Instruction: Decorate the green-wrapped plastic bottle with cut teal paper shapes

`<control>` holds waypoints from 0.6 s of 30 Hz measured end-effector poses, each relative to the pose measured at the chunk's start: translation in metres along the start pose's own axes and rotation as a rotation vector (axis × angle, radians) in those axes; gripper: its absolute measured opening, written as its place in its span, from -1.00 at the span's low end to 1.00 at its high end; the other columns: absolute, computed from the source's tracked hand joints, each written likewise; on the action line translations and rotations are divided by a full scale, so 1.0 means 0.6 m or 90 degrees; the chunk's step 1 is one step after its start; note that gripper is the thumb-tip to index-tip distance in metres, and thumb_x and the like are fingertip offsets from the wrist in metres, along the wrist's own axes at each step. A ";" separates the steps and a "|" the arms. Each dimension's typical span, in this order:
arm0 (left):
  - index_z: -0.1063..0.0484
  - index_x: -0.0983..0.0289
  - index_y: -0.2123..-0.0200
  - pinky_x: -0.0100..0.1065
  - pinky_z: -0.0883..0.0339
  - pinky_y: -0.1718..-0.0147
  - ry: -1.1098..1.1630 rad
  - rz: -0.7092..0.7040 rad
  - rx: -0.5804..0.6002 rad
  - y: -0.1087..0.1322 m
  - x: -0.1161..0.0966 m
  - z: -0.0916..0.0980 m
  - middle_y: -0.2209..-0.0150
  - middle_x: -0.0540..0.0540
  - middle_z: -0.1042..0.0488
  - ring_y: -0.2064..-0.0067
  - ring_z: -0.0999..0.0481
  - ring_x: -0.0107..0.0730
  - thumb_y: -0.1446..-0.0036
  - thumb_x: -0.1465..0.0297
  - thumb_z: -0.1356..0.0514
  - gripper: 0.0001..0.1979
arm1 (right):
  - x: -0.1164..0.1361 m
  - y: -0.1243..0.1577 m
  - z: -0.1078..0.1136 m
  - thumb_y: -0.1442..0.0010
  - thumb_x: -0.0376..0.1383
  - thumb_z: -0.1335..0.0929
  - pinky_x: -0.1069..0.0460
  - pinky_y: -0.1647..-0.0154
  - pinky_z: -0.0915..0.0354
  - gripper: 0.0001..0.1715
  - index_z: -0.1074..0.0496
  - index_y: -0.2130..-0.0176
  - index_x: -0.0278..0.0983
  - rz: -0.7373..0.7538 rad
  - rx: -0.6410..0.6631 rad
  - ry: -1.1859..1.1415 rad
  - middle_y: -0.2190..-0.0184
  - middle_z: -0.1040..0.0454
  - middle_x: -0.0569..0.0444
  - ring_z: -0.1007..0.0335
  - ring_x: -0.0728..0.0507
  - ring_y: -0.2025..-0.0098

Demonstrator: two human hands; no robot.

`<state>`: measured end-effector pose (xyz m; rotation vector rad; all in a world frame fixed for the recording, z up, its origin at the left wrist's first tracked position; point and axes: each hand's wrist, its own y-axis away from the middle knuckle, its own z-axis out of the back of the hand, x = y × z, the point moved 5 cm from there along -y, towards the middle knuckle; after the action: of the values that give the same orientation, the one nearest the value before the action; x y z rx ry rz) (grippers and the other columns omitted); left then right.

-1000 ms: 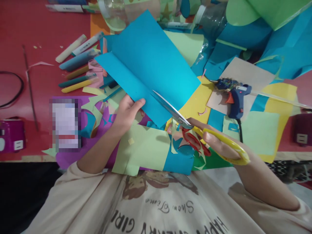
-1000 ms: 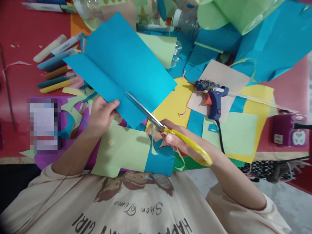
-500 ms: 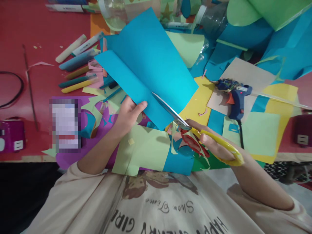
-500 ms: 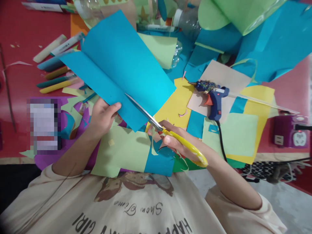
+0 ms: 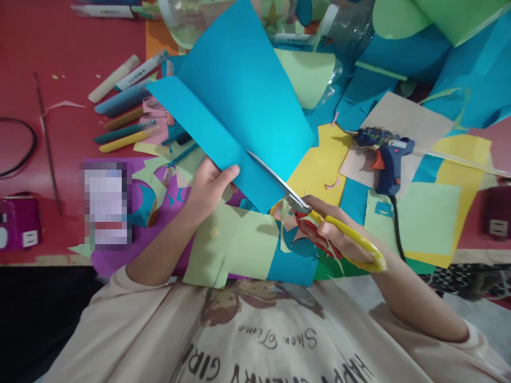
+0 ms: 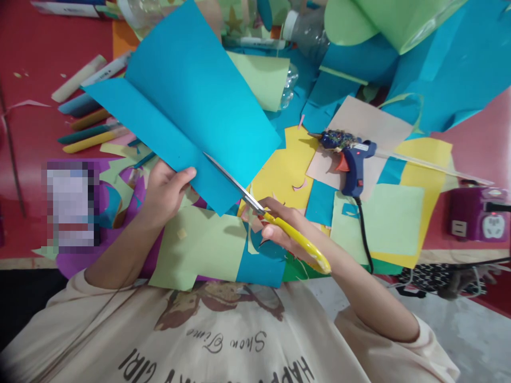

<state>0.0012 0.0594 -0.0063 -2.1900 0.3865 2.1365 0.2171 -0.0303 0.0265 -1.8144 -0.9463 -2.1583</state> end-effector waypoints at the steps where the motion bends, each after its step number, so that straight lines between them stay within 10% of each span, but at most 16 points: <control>1: -0.28 0.21 0.33 -0.37 -0.31 0.54 0.002 0.003 -0.002 0.000 -0.001 0.000 0.51 -0.06 -0.40 0.51 -0.42 -0.43 -0.02 0.20 -0.30 -0.70 | -0.002 0.000 0.001 -0.16 0.31 -0.20 0.09 0.45 -0.22 -0.22 -0.39 0.02 -0.25 -0.004 -0.004 0.006 0.34 -0.41 0.05 -0.28 -0.05 0.41; 18: -0.27 0.20 0.18 -0.31 -0.40 0.44 -0.026 0.008 -0.030 0.000 -0.001 0.003 0.37 0.03 -0.41 0.37 -0.47 -0.33 -0.02 0.20 -0.27 -0.65 | -0.004 0.001 -0.007 -0.13 0.35 -0.17 0.04 0.40 -0.33 -0.17 -0.35 0.00 -0.22 -0.008 0.006 -0.010 0.26 -0.44 0.00 -0.34 -0.06 0.39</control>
<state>-0.0005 0.0599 -0.0060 -2.1707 0.3515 2.2155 0.2143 -0.0340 0.0245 -1.8288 -0.9723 -2.1460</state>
